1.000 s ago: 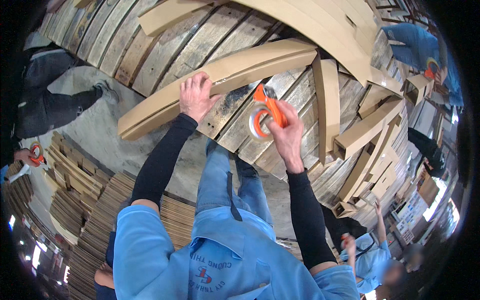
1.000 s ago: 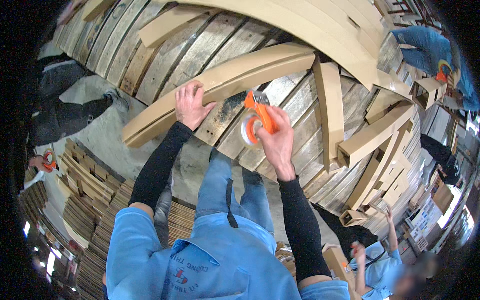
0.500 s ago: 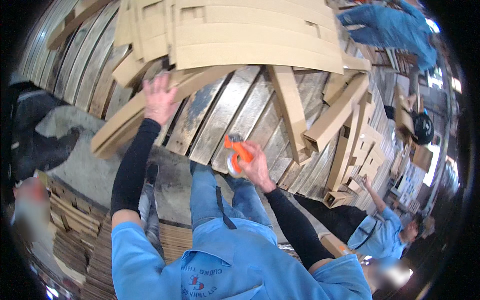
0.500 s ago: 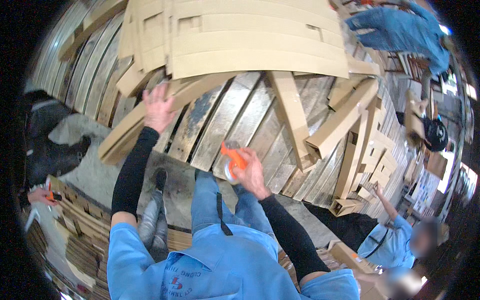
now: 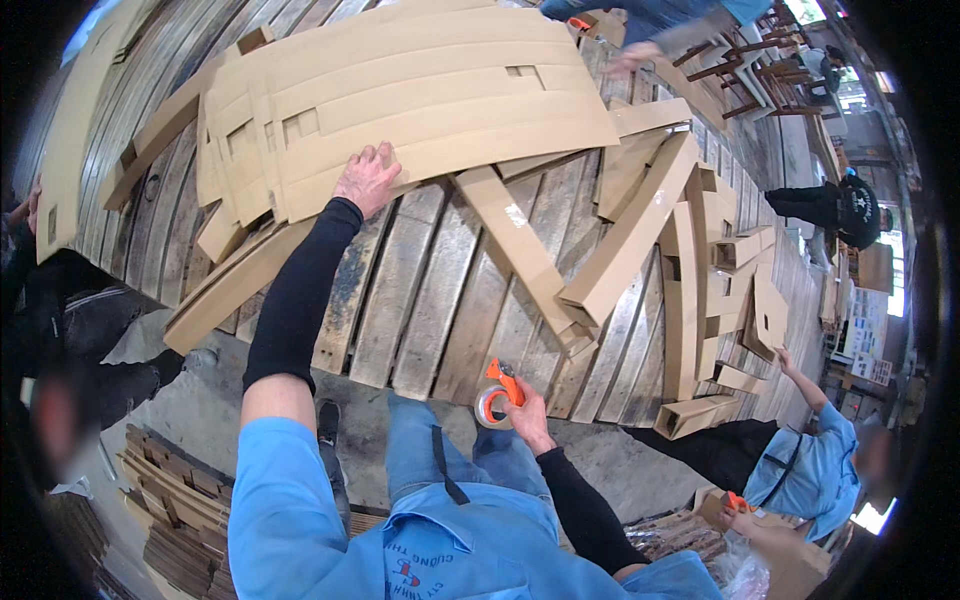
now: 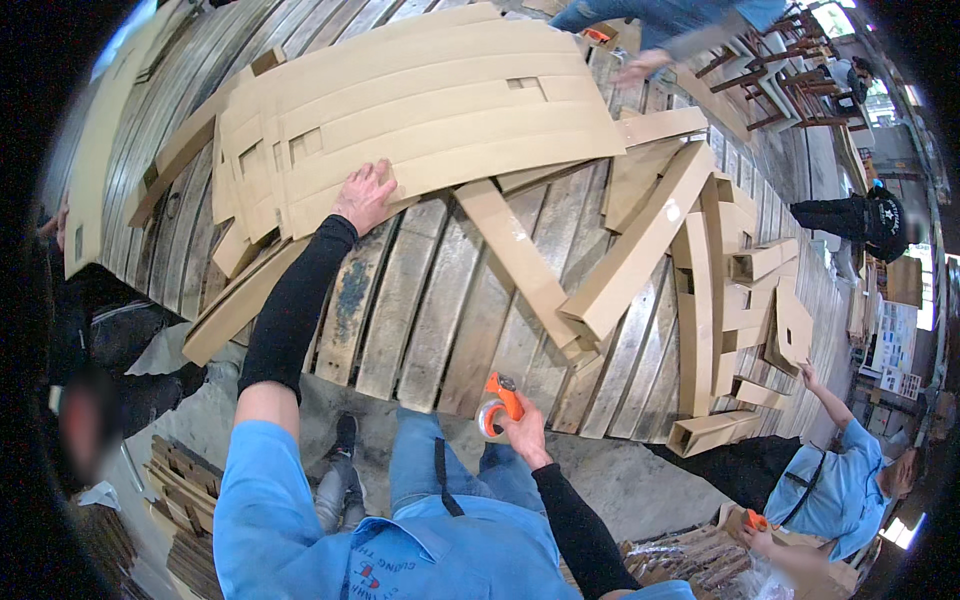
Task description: The person repeatedly picks up flat cardboard pieces from a wooden pallet, applies packing tape to the surface using a handheld tape dispenser, and places the taped pieces back onto the pallet. Other workers are visible in the background performing similar actions.
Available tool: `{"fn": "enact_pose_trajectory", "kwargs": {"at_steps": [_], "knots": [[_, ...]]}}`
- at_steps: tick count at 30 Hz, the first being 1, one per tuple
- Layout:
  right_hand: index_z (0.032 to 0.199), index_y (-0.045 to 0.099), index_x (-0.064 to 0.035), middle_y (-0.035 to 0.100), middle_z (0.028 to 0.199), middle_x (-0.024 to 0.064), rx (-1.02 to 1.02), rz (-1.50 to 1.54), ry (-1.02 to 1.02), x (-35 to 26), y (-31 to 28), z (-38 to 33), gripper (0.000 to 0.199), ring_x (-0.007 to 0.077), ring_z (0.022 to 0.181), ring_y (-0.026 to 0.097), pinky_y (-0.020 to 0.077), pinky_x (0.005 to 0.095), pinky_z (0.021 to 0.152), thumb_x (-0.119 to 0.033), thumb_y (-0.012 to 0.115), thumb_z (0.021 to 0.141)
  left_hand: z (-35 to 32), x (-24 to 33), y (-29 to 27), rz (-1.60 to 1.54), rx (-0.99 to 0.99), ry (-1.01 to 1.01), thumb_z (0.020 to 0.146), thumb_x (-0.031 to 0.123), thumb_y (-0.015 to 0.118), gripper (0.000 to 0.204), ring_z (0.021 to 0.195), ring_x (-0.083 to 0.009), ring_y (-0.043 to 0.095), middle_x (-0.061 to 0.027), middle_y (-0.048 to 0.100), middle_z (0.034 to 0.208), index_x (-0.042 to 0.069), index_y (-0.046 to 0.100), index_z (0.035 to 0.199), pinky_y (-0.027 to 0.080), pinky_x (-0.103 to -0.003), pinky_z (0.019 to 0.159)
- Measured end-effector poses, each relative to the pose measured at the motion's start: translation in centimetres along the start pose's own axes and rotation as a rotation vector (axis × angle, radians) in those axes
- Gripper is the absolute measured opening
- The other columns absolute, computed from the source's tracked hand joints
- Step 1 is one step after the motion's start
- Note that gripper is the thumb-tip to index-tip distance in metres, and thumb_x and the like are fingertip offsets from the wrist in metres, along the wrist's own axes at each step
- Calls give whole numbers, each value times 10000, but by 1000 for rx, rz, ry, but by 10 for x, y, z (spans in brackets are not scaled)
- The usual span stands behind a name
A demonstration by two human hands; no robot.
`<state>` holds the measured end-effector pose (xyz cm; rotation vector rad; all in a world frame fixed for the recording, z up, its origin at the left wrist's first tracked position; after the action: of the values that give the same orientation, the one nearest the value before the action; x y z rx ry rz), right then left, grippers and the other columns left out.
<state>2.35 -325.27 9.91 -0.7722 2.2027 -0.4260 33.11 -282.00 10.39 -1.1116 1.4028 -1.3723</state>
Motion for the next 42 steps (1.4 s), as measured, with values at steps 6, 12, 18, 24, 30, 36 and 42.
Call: {"fn": "enact_pose_trajectory", "kwargs": {"at_steps": [6,12,18,24,30,36,42], "knots": [[1452,484,83,642,1343,223,7,134,26,34,-63,10,703,262,1222,641,486,348,1064,-19,690,787,-9,5,-41,26,170,27,841,101,628,229,1174,-340,622,-177,584,1349,57,642,1065,537,-443,974],[1428,524,38,676,1232,116,1,514,-28,64,-119,22,644,192,1062,670,553,327,931,46,620,792,-173,32,-165,-15,194,-209,813,-33,585,400,1153,-335,659,-149,646,1344,11,635,1206,546,-431,975],[1421,525,-43,650,1286,109,-310,1419,96,56,-190,19,567,248,1153,624,491,452,1043,-115,587,862,-406,181,-236,-99,363,-225,698,-91,604,97,1096,-372,695,-173,705,1246,-36,565,767,578,-487,929],[1462,498,-3,574,1433,198,-120,1882,282,66,-264,43,479,329,1253,574,385,521,1153,-210,499,1030,-542,323,-205,-324,111,-726,704,18,659,181,1085,-311,625,-96,651,1157,46,659,883,508,-462,896],[1500,441,-34,620,1357,154,-696,1641,-282,37,-300,107,543,288,1159,629,485,475,1071,-170,596,998,-567,350,-127,-336,-161,-710,730,111,641,154,1184,-294,587,-83,619,1297,77,654,880,467,-435,1001],[1497,432,-86,654,1225,106,-731,1030,-468,-45,-267,16,659,262,1058,652,546,459,976,-205,738,925,-534,307,-110,-327,-166,-395,745,130,629,173,1236,-276,597,-86,608,1401,67,667,901,493,-443,996],[1325,552,-71,668,1089,86,-771,814,-227,-20,-127,-27,526,226,979,671,580,398,856,-262,780,890,-507,279,-36,-426,-442,-226,759,154,616,190,1039,-315,677,-102,706,1122,82,694,916,526,-454,913]]}}
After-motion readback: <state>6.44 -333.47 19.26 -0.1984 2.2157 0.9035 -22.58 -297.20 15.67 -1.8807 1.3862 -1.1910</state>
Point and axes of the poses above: each hand's wrist, its own z-axis towards the middle knuckle, its own y-axis out of the palm, x = y × z, the point moved 3 cm from there along z, towards the middle knuckle
